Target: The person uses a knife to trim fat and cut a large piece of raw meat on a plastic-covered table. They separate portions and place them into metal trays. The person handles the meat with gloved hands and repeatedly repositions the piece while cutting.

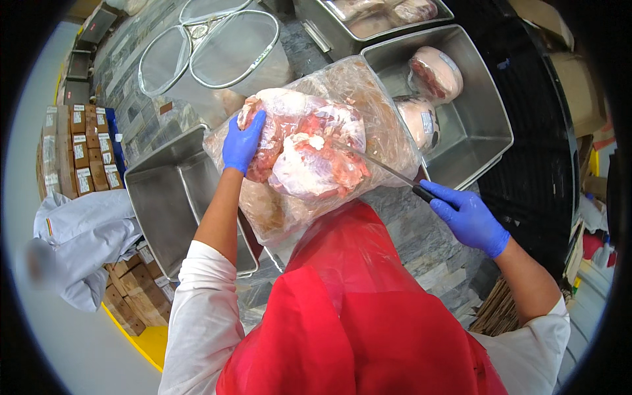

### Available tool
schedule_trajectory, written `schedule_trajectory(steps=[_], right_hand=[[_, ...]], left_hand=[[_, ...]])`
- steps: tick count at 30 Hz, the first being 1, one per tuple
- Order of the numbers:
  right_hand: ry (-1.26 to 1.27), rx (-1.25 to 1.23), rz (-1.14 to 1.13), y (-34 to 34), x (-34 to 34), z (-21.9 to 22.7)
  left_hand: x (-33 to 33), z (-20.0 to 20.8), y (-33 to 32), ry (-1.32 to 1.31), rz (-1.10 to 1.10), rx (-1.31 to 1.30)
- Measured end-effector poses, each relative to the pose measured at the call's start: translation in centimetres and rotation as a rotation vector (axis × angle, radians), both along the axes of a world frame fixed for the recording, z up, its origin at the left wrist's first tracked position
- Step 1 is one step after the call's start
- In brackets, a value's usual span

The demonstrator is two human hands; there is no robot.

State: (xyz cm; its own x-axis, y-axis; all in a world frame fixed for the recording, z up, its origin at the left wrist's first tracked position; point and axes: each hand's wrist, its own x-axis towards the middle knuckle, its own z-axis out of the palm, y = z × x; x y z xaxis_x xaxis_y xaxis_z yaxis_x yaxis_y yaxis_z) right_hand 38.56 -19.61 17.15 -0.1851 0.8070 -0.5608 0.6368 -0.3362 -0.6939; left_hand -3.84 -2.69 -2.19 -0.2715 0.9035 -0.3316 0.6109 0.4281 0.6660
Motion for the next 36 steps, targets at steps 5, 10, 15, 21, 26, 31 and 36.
schedule_trajectory(steps=[5, 10, 15, 21, 26, 31, 36], right_hand=[[-0.070, -0.138, 0.120, 2.9, -0.9, 1.6], [-0.074, -0.219, 0.208, 6.2, -2.1, 2.4], [-0.128, -0.133, 0.291, 7.8, -3.5, 3.8], [-0.318, -0.005, 0.368, 8.2, -6.0, 3.8], [-0.661, 0.381, 0.376, -0.6, -6.3, -2.3], [-0.770, 0.528, 0.244, -7.7, -6.4, -10.4], [-0.725, 0.581, 0.109, -10.3, -8.5, -16.1]], left_hand=[[-0.1, 0.0, -0.2, -0.009, 0.017, -0.014], [-0.5, -1.3, 0.3, -0.021, 0.013, -0.022], [0.0, 0.2, -0.2, 0.010, 0.028, -0.099], [0.4, 1.4, -1.3, 0.051, 0.055, -0.114], [0.2, 1.0, -2.1, -0.001, 0.126, -0.121], [0.7, 1.0, -2.2, 0.009, 0.138, -0.142], [0.2, 1.0, -2.6, 0.039, 0.145, -0.118]])
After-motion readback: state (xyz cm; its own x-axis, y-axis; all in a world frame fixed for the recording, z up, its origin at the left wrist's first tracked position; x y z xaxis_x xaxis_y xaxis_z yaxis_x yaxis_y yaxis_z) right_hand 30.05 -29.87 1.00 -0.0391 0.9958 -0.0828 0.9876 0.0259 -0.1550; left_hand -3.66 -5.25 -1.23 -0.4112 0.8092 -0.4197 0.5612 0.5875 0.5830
